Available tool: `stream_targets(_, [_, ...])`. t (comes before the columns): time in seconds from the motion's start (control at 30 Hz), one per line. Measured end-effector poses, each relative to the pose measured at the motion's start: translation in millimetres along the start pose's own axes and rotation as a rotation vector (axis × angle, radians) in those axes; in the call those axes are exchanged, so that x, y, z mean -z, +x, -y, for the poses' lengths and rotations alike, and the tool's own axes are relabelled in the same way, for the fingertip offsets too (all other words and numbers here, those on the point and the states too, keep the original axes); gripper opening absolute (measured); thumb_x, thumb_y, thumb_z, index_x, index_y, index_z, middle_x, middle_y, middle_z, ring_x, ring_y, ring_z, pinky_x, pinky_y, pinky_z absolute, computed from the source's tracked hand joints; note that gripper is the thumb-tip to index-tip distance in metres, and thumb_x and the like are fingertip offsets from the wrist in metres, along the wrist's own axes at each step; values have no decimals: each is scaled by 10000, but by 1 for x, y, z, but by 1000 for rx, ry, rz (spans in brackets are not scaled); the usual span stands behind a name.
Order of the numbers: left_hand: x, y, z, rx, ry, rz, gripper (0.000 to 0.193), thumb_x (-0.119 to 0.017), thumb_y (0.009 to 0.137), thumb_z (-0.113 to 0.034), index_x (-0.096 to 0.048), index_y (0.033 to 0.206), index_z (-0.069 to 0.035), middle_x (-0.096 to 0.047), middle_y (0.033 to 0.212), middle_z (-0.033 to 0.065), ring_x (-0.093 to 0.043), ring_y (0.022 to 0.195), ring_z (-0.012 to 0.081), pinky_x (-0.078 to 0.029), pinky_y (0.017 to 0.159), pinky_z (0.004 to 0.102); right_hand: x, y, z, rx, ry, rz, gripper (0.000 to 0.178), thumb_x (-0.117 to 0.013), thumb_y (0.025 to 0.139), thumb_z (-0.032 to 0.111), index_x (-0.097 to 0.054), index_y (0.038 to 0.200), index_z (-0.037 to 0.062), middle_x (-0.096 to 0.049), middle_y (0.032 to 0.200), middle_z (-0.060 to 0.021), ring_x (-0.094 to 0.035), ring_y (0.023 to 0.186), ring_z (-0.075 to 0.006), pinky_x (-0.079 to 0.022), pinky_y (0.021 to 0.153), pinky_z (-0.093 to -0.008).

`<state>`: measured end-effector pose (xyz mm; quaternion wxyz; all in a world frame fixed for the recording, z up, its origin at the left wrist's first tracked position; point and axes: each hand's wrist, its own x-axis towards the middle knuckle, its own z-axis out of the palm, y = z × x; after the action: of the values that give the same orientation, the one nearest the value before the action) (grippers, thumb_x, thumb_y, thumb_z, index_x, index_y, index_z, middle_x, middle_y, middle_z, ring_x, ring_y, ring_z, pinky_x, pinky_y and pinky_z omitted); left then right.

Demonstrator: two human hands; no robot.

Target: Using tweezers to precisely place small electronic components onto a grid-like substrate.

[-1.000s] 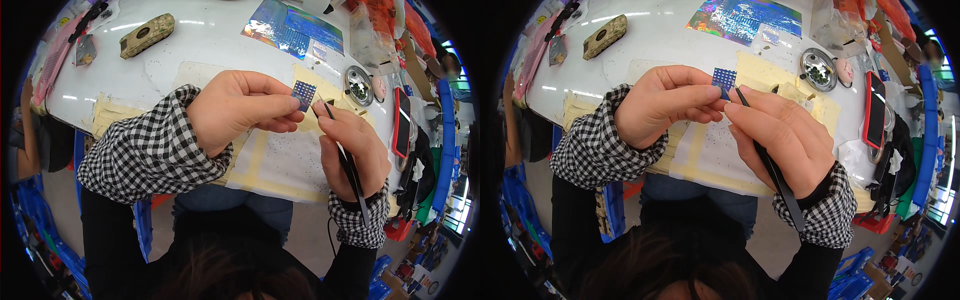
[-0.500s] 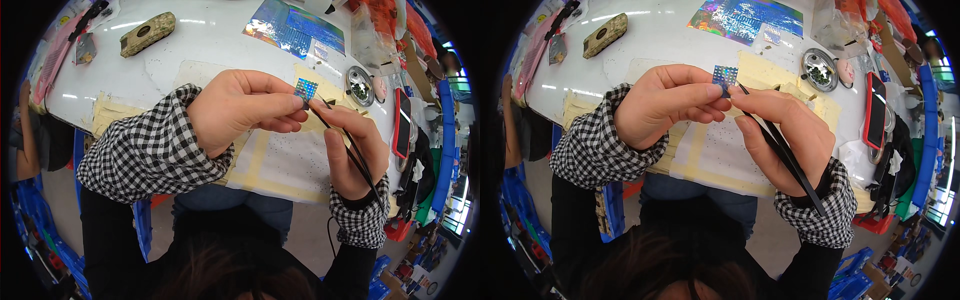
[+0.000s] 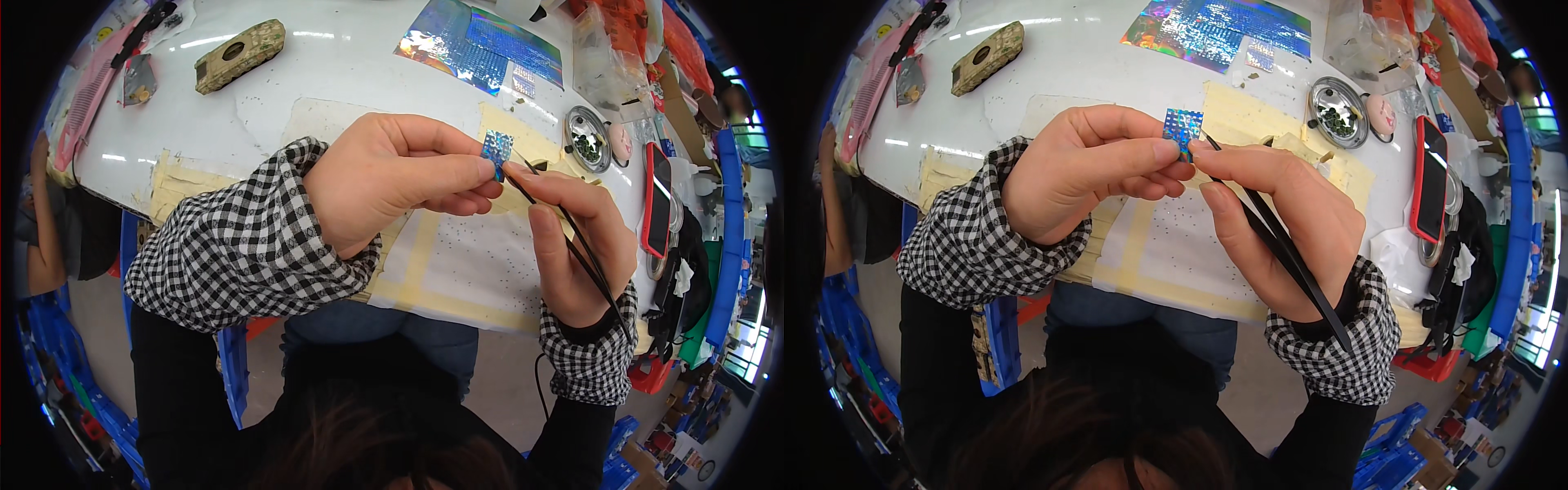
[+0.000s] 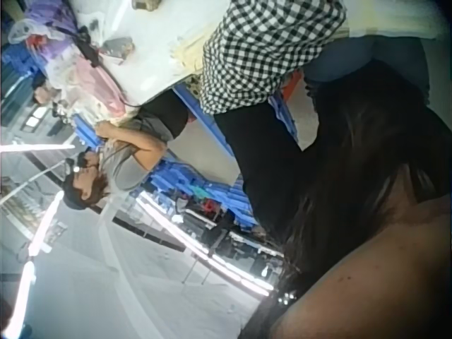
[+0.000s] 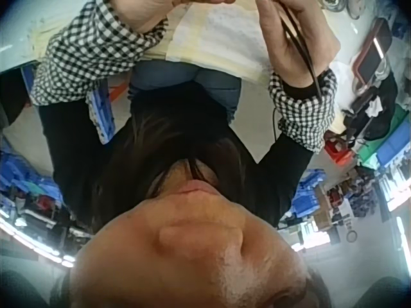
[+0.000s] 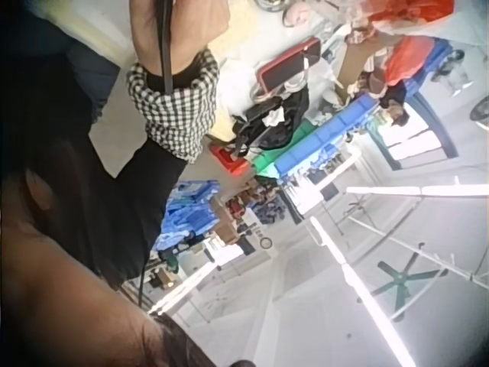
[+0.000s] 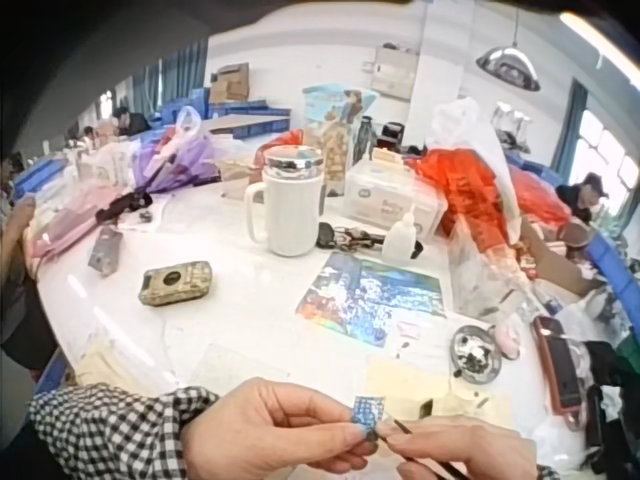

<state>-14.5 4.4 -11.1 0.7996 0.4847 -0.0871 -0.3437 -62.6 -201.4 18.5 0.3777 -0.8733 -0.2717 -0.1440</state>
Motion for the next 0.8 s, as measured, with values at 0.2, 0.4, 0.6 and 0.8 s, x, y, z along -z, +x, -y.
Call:
stream_targets(0.2, [-1,0,-1,10,-10,2,200,-600,901,-134,-626,1035,13,-680,937,121,-666,839,164,-537,767,251,-1,-2,0,-68,102,-36,183,-634,847,36,-620,1027,6,-677,957,-110,-660,807,-169,-508,715,-259])
stream_targets(0.4, [-2,0,-3,25,-14,3,205,-602,900,-136,-623,1041,12,-679,937,121,-666,843,167,-537,771,255,-1,-2,-1,-94,131,-43,184,-636,849,48,-627,1029,8,-681,937,-102,-659,796,-156,-505,708,-249])
stream_targets(0.6, [-2,-1,-3,21,-18,16,212,-601,901,-142,-620,1048,10,-678,944,121,-666,850,170,-537,777,258,0,-2,-1,-92,157,-50,179,-631,851,43,-628,1026,7,-684,936,-99,-655,784,-139,-501,700,-241])
stream_targets(0.8, [-1,0,-3,20,-19,19,216,-600,901,-146,-619,1052,8,-678,949,122,-666,855,172,-536,780,258,0,-2,1,-123,181,-52,172,-628,851,38,-628,1020,5,-685,935,-99,-648,773,-124,-497,694,-233])
